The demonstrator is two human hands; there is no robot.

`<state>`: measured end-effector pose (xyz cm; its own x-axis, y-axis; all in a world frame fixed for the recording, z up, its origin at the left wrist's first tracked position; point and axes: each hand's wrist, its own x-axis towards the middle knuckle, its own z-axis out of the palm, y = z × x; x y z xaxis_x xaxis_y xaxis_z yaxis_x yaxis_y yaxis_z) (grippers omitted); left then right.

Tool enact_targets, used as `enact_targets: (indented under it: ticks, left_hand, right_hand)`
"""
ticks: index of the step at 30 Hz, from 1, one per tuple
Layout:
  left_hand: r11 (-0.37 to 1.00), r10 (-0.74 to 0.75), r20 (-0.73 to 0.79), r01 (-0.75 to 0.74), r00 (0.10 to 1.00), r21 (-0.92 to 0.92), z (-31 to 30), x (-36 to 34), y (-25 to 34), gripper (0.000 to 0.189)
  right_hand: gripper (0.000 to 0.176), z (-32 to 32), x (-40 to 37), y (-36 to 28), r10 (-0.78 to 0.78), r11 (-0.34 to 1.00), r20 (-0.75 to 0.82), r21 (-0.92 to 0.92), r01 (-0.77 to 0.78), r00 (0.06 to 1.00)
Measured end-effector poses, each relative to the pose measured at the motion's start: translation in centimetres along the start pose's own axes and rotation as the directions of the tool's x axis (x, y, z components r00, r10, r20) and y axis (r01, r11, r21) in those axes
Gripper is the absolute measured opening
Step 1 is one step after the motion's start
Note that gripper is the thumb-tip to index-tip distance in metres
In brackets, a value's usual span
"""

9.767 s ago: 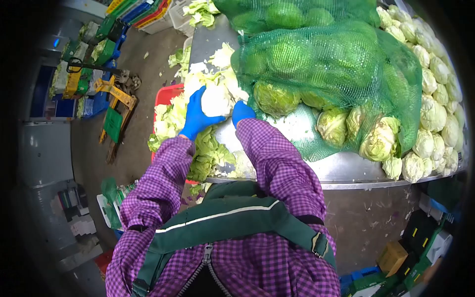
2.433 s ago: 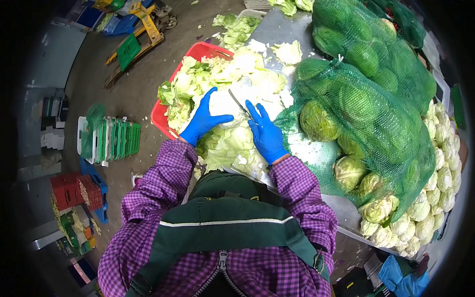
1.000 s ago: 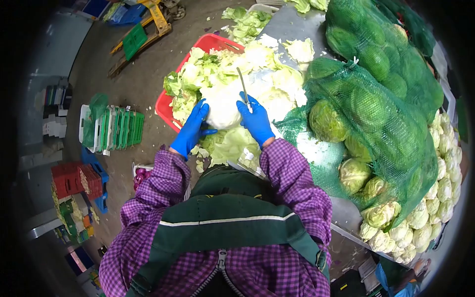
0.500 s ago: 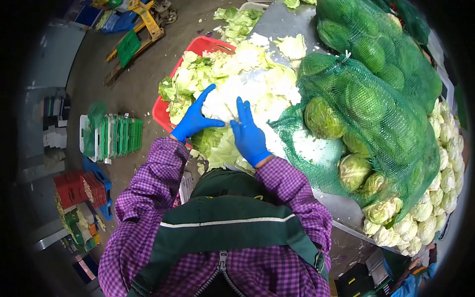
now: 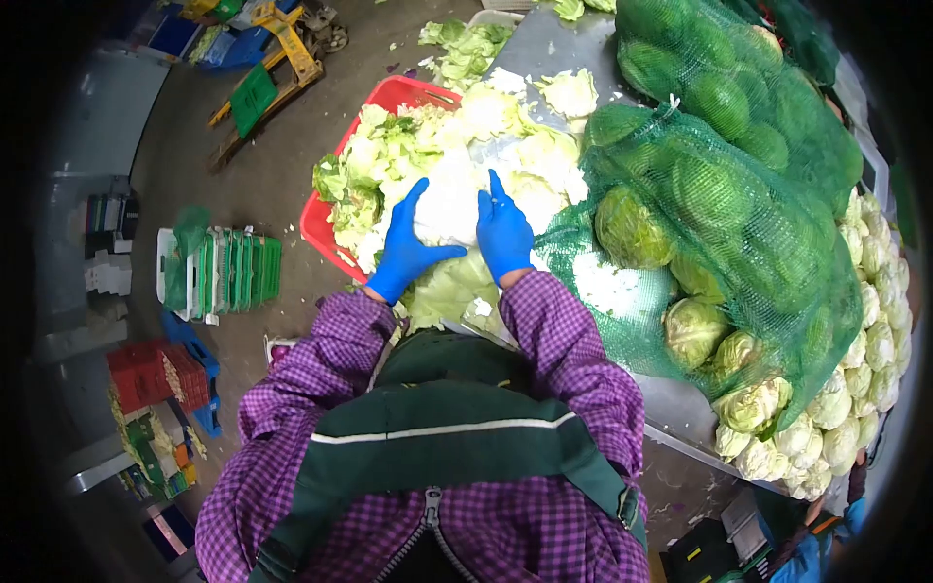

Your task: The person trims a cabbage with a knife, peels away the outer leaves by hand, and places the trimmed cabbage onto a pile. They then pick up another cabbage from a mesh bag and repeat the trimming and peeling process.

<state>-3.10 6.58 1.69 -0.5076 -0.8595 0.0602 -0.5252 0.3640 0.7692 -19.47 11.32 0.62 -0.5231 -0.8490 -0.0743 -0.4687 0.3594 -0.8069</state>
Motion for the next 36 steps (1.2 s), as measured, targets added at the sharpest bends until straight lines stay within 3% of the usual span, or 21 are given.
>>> enact_targets:
  ticks: [1, 2, 4, 6, 8, 10, 13, 16, 18, 20, 21, 24, 25, 26, 27, 28, 30, 32, 33, 35, 36]
  left_hand:
    - [0.999, 0.004, -0.017, -0.005, 1.0, -0.053, -0.1, -0.2, -0.5, 0.114]
    - [0.995, 0.021, -0.039, -0.025, 0.999, -0.095, -0.4, 0.3, -1.0, 0.115]
    - [0.976, -0.015, -0.054, 0.003, 0.998, -0.218, -0.5, 0.7, -2.1, 0.115]
    - [0.933, -0.07, -0.042, 0.05, 0.997, -0.356, -0.1, 0.5, -2.3, 0.115]
    - [0.949, -0.087, 0.01, 0.086, 0.996, -0.303, -0.6, 0.5, -1.8, 0.114]
    - [0.957, -0.042, -0.023, 0.033, 0.999, -0.289, -0.2, 0.6, -1.9, 0.114]
    - [0.928, -0.153, -0.026, 0.134, 0.988, -0.347, -0.1, 0.8, -1.3, 0.114]
    - [0.975, -0.023, -0.055, 0.01, 0.998, -0.223, 0.2, 0.0, -2.2, 0.113]
    - [0.964, 0.034, -0.087, -0.056, 0.996, -0.261, 0.2, -0.6, -2.2, 0.107]
    - [0.753, -0.215, -0.088, 0.107, 0.973, -0.649, 0.5, -0.6, -1.9, 0.1]
    - [0.537, -0.39, -0.016, 0.213, 0.921, -0.816, 0.1, -0.5, 0.5, 0.097]
    - [0.506, -0.538, 0.109, 0.423, 0.836, -0.752, -1.0, -0.3, 2.0, 0.089]
    - [0.656, -0.533, 0.139, 0.512, 0.834, -0.554, -1.7, -0.1, 2.0, 0.099]
    - [0.659, -0.529, 0.14, 0.509, 0.837, -0.553, -2.1, 0.1, 1.2, 0.099]
    - [0.925, -0.291, -0.026, 0.274, 0.956, -0.263, -2.6, 0.5, 0.9, 0.105]
    - [0.995, 0.012, -0.092, -0.003, 0.996, 0.095, -2.8, 1.0, 0.7, 0.112]
    - [0.987, 0.111, -0.029, -0.107, 0.993, 0.122, -2.2, 2.5, 0.0, 0.119]
    - [0.994, 0.108, 0.114, -0.108, 0.988, -0.006, -1.4, 4.4, -0.6, 0.118]
    - [0.996, 0.073, 0.103, -0.067, 0.992, -0.056, -1.4, 5.0, -0.5, 0.116]
    - [0.998, 0.048, 0.103, -0.042, 0.994, -0.055, -1.3, 5.9, -0.6, 0.116]
    - [0.999, 0.026, 0.1, -0.022, 0.995, -0.049, -1.3, 6.2, -0.5, 0.115]
  right_hand:
    - [0.049, -0.6, 0.1, 0.4, 0.127, 0.982, 0.154, 0.118, -0.146, 0.98]
    - [0.049, -0.9, -0.1, 0.3, 0.113, 0.983, 0.152, 0.124, -0.132, 0.982]
    - [0.054, -1.6, -2.0, 0.0, -0.168, 0.945, 0.106, 0.301, 0.13, 0.98]
    - [0.059, -2.5, -3.0, -0.8, -0.229, 0.96, 0.159, 0.199, 0.196, 0.96]
    - [0.06, -2.9, -3.3, -1.9, -0.268, 0.926, 0.318, -0.176, 0.334, 0.91]
    - [0.055, -1.3, -1.6, -1.1, -0.292, 0.92, 0.238, -0.193, 0.34, 0.926]
    - [0.047, -0.7, 1.7, -1.8, -0.096, 0.994, 0.118, -0.043, 0.101, 0.988]
    - [0.052, 0.8, 6.2, 2.8, 0.023, 0.931, 0.198, 0.352, -0.094, 0.98]
    - [0.053, 0.5, 5.3, 3.0, 0.072, 0.921, 0.146, 0.371, -0.122, 0.987]
    - [0.053, -0.9, 2.7, 1.7, 0.132, 0.912, 0.109, 0.375, -0.163, 0.985]
    - [0.054, -1.9, 0.7, 0.1, 0.114, 0.899, 0.124, 0.409, -0.156, 0.986]
    - [0.054, -1.4, -2.5, -1.1, -0.005, 0.851, 0.271, 0.507, -0.138, 0.963]
    - [0.052, 0.2, -2.0, -0.2, -0.111, 0.919, 0.114, 0.389, 0.059, 0.987]
    - [0.052, 0.8, -1.4, 1.5, -0.111, 0.919, 0.108, 0.389, 0.06, 0.988]
    - [0.052, 0.0, -1.0, 1.3, -0.065, 0.925, 0.163, 0.38, -0.002, 0.985]
    - [0.052, -0.5, -0.8, 1.1, -0.017, 0.928, 0.218, 0.368, -0.066, 0.976]
    - [0.053, -1.1, -1.2, 1.3, 0.044, 0.913, 0.324, 0.371, -0.17, 0.945]
    - [0.056, -0.9, -1.1, 1.2, -0.081, 0.968, 0.23, 0.251, 0.021, 0.97]
    - [0.056, -0.9, -1.1, 0.8, -0.082, 0.968, 0.229, 0.249, 0.023, 0.97]
    - [0.06, -1.0, -1.7, 0.3, -0.389, 0.914, -0.036, 0.105, 0.391, 0.92]
    - [0.06, -1.2, -1.7, 0.1, -0.387, 0.916, -0.032, 0.105, 0.388, 0.922]
